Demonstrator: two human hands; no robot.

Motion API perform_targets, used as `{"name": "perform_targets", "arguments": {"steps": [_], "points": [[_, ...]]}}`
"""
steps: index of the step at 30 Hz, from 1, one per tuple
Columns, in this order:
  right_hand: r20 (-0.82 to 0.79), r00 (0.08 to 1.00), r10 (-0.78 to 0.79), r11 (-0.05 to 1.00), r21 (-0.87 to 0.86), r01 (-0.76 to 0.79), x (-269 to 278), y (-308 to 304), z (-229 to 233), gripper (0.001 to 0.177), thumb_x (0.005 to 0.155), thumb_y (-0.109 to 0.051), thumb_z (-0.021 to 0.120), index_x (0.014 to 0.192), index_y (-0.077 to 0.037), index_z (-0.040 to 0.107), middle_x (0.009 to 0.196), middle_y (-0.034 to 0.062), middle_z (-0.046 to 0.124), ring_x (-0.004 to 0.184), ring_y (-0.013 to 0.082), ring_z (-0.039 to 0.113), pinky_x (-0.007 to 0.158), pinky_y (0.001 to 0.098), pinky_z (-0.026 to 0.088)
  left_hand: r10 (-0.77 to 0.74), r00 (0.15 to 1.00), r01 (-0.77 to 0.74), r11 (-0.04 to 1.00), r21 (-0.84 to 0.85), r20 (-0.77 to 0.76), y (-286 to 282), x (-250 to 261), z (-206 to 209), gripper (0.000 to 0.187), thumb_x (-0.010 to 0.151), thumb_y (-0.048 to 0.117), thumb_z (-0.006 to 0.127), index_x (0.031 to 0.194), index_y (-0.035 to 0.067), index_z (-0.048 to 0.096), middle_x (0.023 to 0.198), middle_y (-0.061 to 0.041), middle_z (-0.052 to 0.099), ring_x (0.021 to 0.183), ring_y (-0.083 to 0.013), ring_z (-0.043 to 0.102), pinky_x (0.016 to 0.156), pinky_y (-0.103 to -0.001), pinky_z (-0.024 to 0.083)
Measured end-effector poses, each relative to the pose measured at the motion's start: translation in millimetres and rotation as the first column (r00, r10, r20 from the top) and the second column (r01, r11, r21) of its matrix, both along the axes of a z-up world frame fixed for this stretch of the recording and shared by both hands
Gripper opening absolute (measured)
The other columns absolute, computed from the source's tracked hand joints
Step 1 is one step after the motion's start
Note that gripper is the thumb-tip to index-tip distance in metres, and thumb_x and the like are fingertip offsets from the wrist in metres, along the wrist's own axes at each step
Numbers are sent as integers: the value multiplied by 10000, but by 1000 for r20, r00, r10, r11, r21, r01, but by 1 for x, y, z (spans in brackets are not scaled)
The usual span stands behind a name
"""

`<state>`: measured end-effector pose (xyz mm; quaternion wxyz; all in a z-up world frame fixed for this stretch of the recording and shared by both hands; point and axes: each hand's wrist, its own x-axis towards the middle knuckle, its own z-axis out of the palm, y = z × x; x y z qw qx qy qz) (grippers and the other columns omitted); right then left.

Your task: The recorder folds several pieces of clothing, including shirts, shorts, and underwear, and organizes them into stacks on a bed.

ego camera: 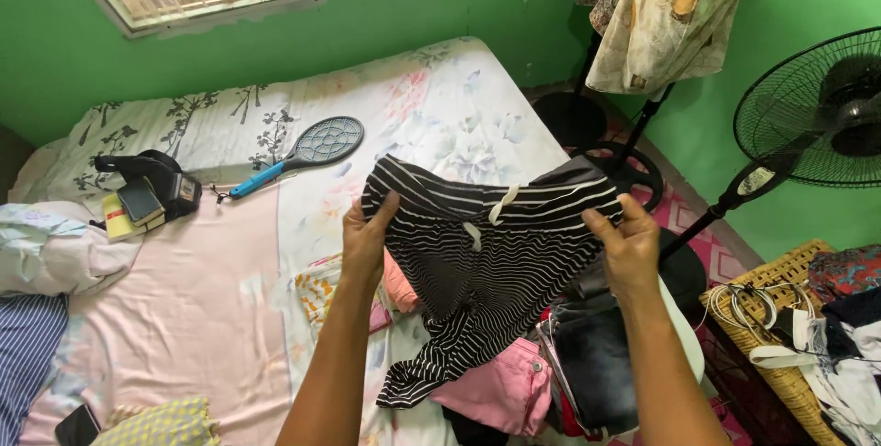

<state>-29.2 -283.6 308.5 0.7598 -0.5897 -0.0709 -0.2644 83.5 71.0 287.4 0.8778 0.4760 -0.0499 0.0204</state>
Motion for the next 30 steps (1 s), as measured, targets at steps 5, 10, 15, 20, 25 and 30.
{"name": "perform_targets", "arguments": {"steps": [5,10,15,20,25,30], "points": [[-27,993,111,994,-12,-111,-12,-7,66,346,921,-4,729,1248,-64,633,1102,39,712,967,102,673,888,264,539,-162,985,164,986,-33,55,15,-9,52,133,931,59,734,1059,37,761,994,-50,770,850,-122,707,793,-279,559],[-217,957,192,969,-112,-220,-6,-18,43,244,952,29,675,1194,6,682,1091,68,726,960,126,669,876,275,538,-257,966,254,913,320,-32,25,-3,44,131,927,81,741,1034,12,773,942,-58,777,796,-115,699,775,-278,552],[-301,894,332,889,-217,-403,-30,-43,35,281,832,41,753,1109,1,728,1055,108,738,956,180,699,849,323,570,-222,975,219,956,193,-8,43,-17,50,192,932,66,745,1099,-29,734,966,-89,760,814,-149,695,761,-309,558],[39,773,633,744,-309,-593,-11,47,130,157,862,-7,762,987,-84,706,1347,137,607,1277,222,591,1073,371,481,-565,820,565,825,-29,-97,-19,1,41,397,821,77,733,1200,-38,694,1076,-116,760,893,-183,734,788,-308,602],[-157,801,577,714,-378,-589,36,74,84,164,876,-2,723,1012,-77,670,1285,117,713,1180,158,673,971,300,546,-783,616,784,597,168,-90,-68,13,-31,416,943,136,742,1304,-43,639,1109,-91,694,895,-144,661,720,-281,534],[-260,939,227,907,-295,-301,36,82,66,137,851,45,757,969,6,701,865,-16,702,808,47,629,724,209,516,-308,859,413,889,198,-409,-11,-39,-61,288,959,340,650,1194,174,647,1040,99,688,893,-40,660,728,-210,539]]}}
